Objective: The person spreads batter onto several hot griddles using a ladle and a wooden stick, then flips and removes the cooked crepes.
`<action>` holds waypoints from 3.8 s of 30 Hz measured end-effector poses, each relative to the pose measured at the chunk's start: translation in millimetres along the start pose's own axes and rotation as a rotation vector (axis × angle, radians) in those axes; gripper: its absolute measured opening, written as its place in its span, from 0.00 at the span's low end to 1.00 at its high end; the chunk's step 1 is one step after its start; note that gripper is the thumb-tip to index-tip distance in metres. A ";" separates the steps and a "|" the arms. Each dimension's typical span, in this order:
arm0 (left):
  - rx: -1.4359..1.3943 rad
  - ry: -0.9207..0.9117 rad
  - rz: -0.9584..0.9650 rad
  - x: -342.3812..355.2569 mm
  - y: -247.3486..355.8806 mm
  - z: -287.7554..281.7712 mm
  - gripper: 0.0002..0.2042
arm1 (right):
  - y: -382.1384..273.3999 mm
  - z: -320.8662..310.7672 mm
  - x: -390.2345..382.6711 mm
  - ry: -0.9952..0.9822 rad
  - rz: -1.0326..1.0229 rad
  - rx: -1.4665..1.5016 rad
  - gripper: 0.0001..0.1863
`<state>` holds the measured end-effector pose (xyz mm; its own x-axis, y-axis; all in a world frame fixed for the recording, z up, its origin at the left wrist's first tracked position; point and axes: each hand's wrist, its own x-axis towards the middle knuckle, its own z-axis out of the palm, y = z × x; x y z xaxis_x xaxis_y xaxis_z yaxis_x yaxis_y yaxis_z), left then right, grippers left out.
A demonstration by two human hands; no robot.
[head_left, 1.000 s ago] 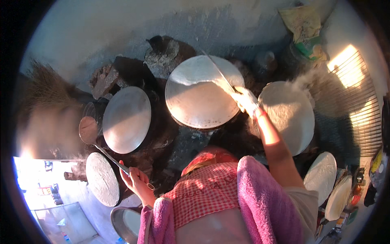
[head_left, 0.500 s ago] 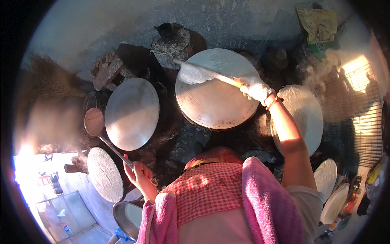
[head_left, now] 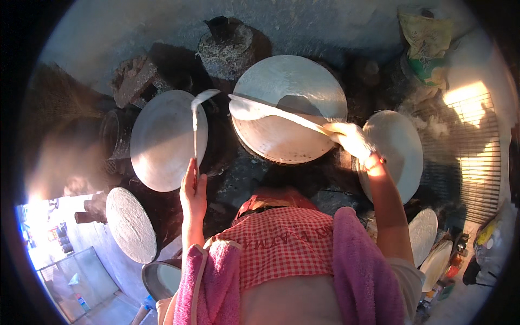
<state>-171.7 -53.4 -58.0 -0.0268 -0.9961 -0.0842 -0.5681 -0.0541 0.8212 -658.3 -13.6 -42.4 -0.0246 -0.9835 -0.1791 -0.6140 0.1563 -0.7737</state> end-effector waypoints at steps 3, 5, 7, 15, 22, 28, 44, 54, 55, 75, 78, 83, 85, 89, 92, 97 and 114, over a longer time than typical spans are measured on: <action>0.160 -0.078 0.145 -1.3 36.0 13.5 0.29 | 61.0 -14.0 -16.3 0.173 0.263 0.387 0.16; 0.255 -0.084 0.144 -3.8 53.5 18.8 0.30 | 16.2 -11.4 5.8 0.191 0.286 0.326 0.15; 0.375 -0.102 0.091 -6.6 66.5 30.3 0.30 | 18.7 7.6 19.2 0.022 0.171 0.323 0.17; 0.230 -0.192 0.092 -104.3 36.6 13.6 0.33 | 5.1 65.8 -100.1 0.000 0.328 0.325 0.17; 0.055 -0.504 0.393 -68.1 35.2 44.5 0.30 | 93.1 222.9 -201.3 0.285 0.576 0.377 0.23; -0.835 -0.485 -0.100 -75.7 66.9 -34.3 0.25 | -99.5 240.9 -65.0 0.417 0.322 1.270 0.07; -1.214 -0.021 -0.270 -126.4 -114.0 -132.4 0.22 | -20.1 182.6 -183.3 0.390 0.713 1.000 0.18; -1.225 0.068 -0.188 -151.6 -27.5 -84.5 0.19 | -0.7 175.4 -175.9 0.419 0.193 -0.335 0.19; -1.242 0.053 -0.176 -155.6 -25.7 -76.8 0.19 | 10.9 185.4 -190.7 0.276 0.288 -0.341 0.23; -0.971 -0.032 -0.200 -121.9 4.4 -39.9 0.17 | -6.5 163.9 -94.5 0.528 0.344 0.948 0.17; -1.000 0.006 -0.222 -109.9 -23.5 -58.5 0.17 | -28.5 151.2 -88.1 0.540 0.406 1.003 0.15; -0.822 0.078 -0.204 -94.7 -48.4 -86.5 0.20 | -30.0 184.9 -96.0 0.802 0.564 0.943 0.23; -0.758 0.079 -0.199 -87.4 -52.2 -96.7 0.20 | -65.4 187.4 -67.6 0.685 0.537 0.910 0.23; -0.819 0.118 -0.203 -79.5 -59.3 -106.4 0.20 | -63.5 164.1 -60.7 0.632 0.492 0.846 0.27; -0.799 -0.005 -0.198 -76.6 -50.3 -106.6 0.20 | -31.0 152.8 -63.7 0.736 0.565 0.756 0.20; -0.910 -0.198 -0.227 -67.5 -36.0 -99.3 0.21 | -72.5 177.4 -59.6 0.525 0.524 0.655 0.23; -1.110 -0.571 -0.514 -69.2 58.9 -3.7 0.06 | -9.6 170.6 -179.4 0.458 0.473 0.789 0.20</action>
<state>-200.2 12.0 -1.7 -0.5038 -0.6932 -0.5155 0.3355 -0.7069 0.6226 -513.4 176.9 -106.5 -0.5296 -0.7202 -0.4481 0.2262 0.3893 -0.8929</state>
